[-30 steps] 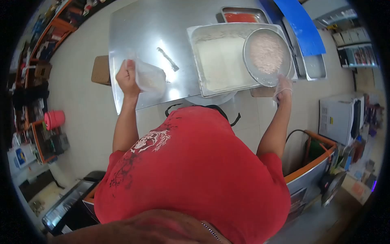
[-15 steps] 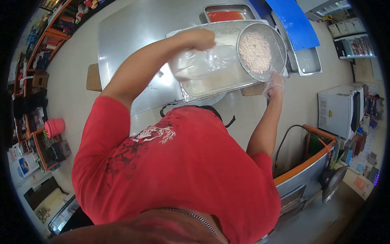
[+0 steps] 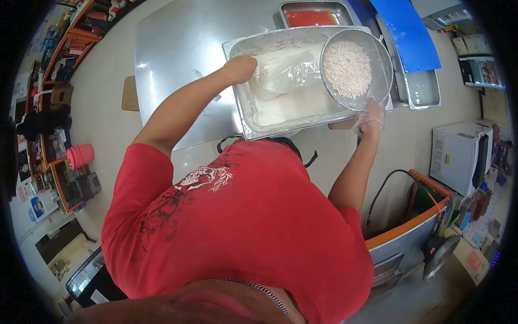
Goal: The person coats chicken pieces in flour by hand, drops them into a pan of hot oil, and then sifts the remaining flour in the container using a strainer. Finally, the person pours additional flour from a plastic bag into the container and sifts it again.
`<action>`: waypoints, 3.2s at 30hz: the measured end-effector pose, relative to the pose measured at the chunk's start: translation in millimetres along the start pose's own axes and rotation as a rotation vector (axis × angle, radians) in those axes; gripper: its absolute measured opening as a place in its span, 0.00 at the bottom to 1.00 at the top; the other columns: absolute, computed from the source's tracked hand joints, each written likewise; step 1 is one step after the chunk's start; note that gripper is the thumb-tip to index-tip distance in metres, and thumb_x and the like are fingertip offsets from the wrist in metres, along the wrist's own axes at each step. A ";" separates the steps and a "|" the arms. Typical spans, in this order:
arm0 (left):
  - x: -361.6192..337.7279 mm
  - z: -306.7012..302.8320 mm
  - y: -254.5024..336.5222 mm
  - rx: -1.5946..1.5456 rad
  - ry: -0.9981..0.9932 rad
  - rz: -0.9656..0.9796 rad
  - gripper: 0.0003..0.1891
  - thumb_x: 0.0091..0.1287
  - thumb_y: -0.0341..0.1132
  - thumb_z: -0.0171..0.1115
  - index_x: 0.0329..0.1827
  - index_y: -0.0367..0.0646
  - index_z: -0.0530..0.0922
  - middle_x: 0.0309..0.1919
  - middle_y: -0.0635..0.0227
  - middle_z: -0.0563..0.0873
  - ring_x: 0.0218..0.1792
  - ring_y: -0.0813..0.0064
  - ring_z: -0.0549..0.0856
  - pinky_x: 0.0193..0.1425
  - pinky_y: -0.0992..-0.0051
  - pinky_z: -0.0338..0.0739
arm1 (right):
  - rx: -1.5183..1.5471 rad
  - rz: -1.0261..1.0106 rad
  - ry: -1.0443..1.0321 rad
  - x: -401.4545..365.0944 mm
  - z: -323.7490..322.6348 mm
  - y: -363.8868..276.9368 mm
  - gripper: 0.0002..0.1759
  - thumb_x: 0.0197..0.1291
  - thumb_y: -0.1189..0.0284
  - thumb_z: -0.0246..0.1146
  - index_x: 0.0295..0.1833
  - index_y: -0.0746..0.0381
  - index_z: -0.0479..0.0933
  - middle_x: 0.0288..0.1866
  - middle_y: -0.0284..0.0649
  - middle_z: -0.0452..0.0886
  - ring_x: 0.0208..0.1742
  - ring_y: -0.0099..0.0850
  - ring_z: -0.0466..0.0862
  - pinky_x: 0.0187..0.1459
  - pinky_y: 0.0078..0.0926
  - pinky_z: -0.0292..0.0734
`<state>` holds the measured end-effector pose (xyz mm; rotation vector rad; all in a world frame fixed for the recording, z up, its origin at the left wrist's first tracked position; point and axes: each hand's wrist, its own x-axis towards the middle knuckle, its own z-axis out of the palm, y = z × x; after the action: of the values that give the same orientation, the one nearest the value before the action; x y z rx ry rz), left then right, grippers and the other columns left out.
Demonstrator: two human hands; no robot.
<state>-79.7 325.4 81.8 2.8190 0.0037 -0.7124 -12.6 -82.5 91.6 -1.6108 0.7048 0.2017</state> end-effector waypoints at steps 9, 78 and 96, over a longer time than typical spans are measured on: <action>74.1 67.5 -14.4 0.034 0.053 -0.167 0.14 0.65 0.30 0.57 0.47 0.32 0.85 0.47 0.42 0.86 0.52 0.49 0.86 0.57 0.61 0.81 | -0.010 -0.068 0.010 2.2 1.1 -1.7 0.22 0.63 0.64 0.63 0.57 0.61 0.67 0.42 0.41 0.75 0.32 0.34 0.77 0.24 0.32 0.70; -87.2 -115.7 61.8 -0.316 0.534 0.438 0.10 0.75 0.37 0.51 0.45 0.39 0.72 0.38 0.44 0.85 0.39 0.44 0.84 0.42 0.54 0.77 | 0.092 -0.173 -0.062 14.0 -17.8 0.5 0.22 0.63 0.66 0.63 0.60 0.59 0.69 0.45 0.39 0.78 0.40 0.33 0.79 0.32 0.35 0.74; -102.7 -129.2 44.7 -0.103 0.446 0.211 0.17 0.76 0.42 0.48 0.48 0.36 0.78 0.38 0.46 0.86 0.40 0.50 0.85 0.46 0.57 0.79 | 0.086 -0.185 -0.006 7.5 -12.1 -4.8 0.20 0.61 0.66 0.66 0.55 0.63 0.73 0.35 0.38 0.76 0.30 0.31 0.76 0.25 0.33 0.71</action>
<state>-107.1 316.6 250.3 2.7596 -0.1724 -0.0307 -7.3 -96.3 93.9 -1.5822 0.5486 0.0411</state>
